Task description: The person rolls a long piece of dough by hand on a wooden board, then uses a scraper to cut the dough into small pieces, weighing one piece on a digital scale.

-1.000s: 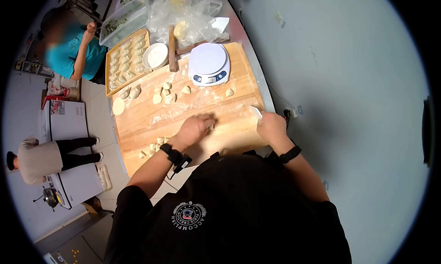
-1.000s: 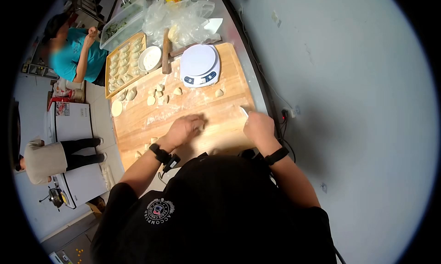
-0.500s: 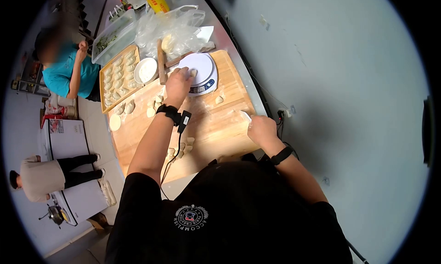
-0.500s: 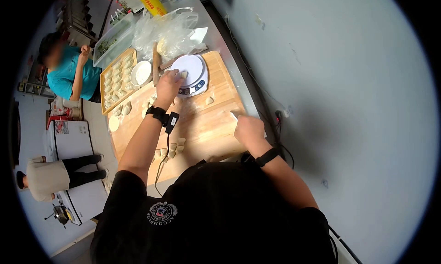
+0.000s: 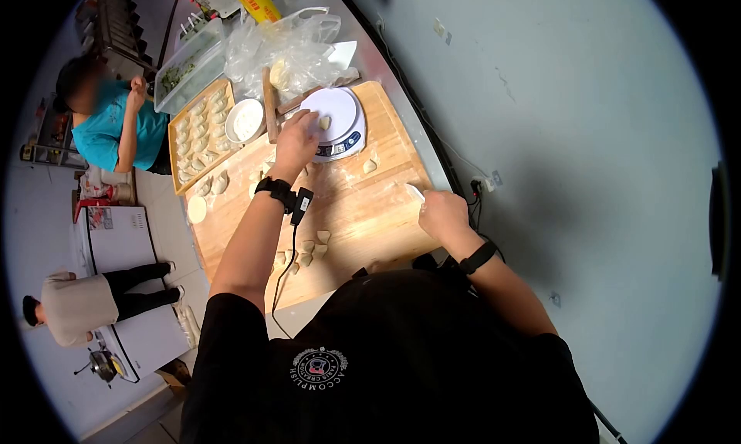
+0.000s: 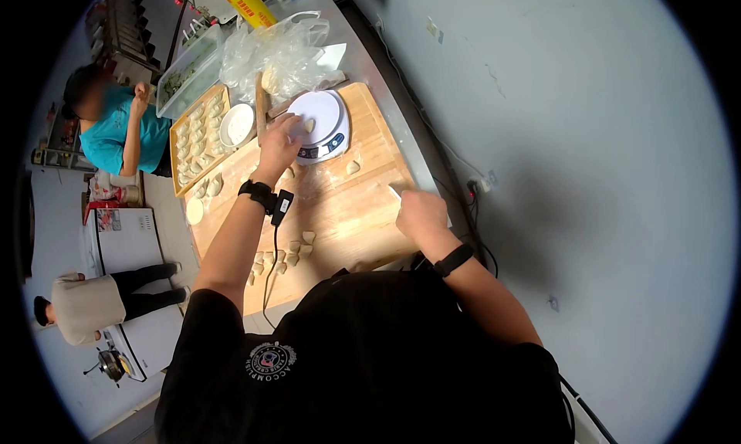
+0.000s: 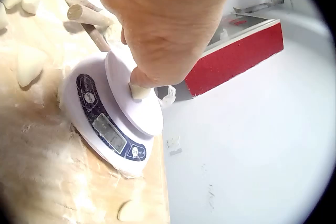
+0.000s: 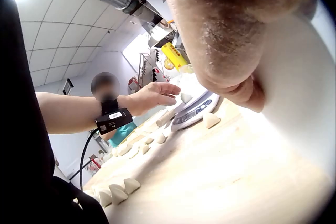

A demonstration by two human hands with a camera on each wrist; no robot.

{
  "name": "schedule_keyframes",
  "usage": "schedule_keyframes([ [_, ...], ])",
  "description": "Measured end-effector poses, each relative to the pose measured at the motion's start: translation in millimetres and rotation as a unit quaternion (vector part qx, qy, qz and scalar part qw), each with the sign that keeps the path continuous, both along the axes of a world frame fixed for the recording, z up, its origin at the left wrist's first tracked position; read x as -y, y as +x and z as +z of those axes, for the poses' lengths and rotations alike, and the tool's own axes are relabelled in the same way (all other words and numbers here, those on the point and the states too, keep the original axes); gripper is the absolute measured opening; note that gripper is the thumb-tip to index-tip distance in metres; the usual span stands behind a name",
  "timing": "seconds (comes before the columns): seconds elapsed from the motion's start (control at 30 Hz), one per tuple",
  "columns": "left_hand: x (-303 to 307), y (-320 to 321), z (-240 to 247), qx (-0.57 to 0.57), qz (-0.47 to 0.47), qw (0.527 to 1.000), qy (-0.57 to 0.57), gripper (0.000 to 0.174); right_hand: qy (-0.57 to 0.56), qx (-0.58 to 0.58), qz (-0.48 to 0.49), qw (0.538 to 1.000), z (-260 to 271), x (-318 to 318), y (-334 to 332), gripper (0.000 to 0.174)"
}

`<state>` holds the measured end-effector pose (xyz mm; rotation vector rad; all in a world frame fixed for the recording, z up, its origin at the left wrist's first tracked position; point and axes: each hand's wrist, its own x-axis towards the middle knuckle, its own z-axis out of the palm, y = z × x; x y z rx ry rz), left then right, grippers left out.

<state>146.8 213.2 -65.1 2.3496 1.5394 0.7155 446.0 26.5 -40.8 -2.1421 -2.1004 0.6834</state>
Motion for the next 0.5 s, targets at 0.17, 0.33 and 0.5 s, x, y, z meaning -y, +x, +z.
schedule_keyframes([
  [0.17,-7,11,0,-0.006,-0.035,0.999,-0.012,0.049,0.001,-0.001,-0.006,1.0,1,0,-2,0.009],
  [0.33,-15,13,-9,-0.005,-0.055,0.998,-0.017,0.045,0.008,-0.001,-0.005,1.0,0,1,-1,0.011],
  [0.5,-10,16,-5,-0.042,-0.054,0.995,-0.068,0.03,0.004,0.001,-0.008,1.0,3,-1,-2,0.009],
])
